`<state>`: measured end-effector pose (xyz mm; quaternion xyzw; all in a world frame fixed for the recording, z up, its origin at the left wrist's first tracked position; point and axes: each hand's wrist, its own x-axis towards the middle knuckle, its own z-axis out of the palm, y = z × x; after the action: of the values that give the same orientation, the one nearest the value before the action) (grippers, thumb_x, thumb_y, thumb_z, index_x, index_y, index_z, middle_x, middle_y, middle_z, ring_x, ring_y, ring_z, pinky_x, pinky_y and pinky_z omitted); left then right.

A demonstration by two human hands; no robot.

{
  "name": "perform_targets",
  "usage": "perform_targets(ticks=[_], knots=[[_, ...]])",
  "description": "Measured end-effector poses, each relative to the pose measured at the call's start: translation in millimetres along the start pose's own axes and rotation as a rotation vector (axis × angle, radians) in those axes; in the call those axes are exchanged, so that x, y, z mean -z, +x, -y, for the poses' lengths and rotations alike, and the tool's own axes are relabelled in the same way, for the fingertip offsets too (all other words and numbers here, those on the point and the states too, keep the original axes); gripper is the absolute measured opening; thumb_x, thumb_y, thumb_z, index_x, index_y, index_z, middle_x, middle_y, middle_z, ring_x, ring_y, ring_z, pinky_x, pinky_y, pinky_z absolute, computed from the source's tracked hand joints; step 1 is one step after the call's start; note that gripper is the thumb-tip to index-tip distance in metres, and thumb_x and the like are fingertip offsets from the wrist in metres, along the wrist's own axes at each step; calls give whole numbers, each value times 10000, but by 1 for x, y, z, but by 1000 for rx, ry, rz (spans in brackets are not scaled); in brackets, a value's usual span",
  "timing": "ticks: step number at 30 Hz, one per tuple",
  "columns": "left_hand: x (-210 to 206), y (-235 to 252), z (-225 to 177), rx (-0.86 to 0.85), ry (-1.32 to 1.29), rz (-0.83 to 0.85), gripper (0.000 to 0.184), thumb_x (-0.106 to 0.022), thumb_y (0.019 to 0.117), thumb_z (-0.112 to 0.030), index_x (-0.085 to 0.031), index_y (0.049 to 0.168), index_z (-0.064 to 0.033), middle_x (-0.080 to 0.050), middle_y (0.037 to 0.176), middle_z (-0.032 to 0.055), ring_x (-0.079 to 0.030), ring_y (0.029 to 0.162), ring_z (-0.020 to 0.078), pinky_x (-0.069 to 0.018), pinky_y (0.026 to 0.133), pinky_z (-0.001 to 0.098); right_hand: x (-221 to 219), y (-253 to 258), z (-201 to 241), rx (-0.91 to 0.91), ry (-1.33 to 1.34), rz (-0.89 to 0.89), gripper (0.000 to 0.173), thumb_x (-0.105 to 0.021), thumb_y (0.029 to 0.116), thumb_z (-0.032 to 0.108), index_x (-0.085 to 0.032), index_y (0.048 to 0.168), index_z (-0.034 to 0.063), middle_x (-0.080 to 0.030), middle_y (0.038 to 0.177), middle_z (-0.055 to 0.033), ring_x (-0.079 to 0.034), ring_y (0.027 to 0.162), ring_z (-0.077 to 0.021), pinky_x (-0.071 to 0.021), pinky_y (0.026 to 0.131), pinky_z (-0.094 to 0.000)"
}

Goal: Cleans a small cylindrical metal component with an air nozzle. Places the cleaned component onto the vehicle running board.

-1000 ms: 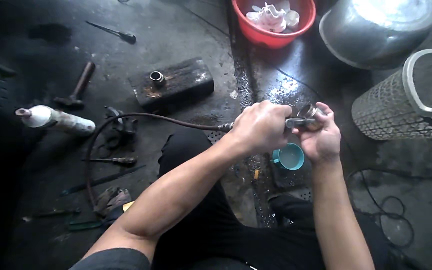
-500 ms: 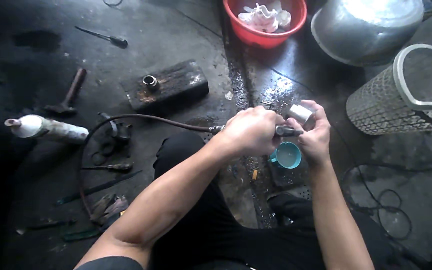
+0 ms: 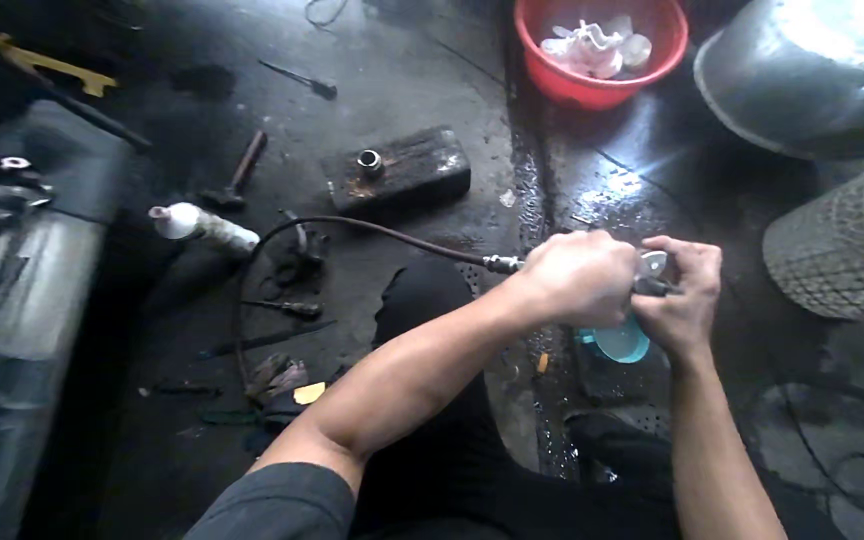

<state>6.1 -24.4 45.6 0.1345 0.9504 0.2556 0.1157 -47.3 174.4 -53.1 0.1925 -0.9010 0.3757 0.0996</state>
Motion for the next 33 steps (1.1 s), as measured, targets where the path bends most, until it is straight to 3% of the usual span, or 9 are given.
perform_targets(ticks=[8,13,21,25,29,33], knots=[[-1,3,2,-14,4,41,130,-754,899,-309,-697,915,-193,-638,738,-30,-651,698,163,-519,544,431,7,3,2,16,-62,-26,691,-840,580,317,-688,1225,121,-519,1206,-170,-548,1064,-293,-490,840,-472],[-5,7,-2,42,-14,1,119,-763,870,-278,-698,923,-194,-647,742,-21,-658,699,178,-510,537,442,9,2,3,27,-55,-24,673,-866,604,334,-687,1220,131,-512,1213,-148,-557,1063,-252,-510,848,-413],[-5,6,-2,-36,-87,33,108,-744,914,-289,-700,923,-191,-640,750,-35,-649,710,146,-519,551,415,12,3,-2,75,-92,-34,692,-799,600,327,-679,1245,106,-532,1212,-209,-551,1073,-329,-476,872,-495],[-7,11,-3,32,-37,4,129,-767,883,-285,-705,947,-192,-656,772,-23,-664,733,173,-521,551,432,14,4,-7,53,-85,-58,687,-843,626,398,-683,1228,108,-531,1210,-167,-550,1091,-259,-480,905,-415],[-6,9,-2,-7,-30,42,118,-761,894,-282,-710,951,-191,-662,801,-23,-666,759,170,-533,572,436,17,6,-8,55,-96,-60,721,-839,581,337,-675,1232,74,-542,1226,-215,-553,1106,-328,-479,901,-482],[-7,9,-2,6,-34,57,109,-749,901,-277,-712,956,-191,-662,807,-23,-663,766,167,-527,572,433,17,7,-10,55,-94,-78,714,-839,601,360,-672,1234,73,-541,1234,-214,-549,1122,-311,-479,914,-450]])
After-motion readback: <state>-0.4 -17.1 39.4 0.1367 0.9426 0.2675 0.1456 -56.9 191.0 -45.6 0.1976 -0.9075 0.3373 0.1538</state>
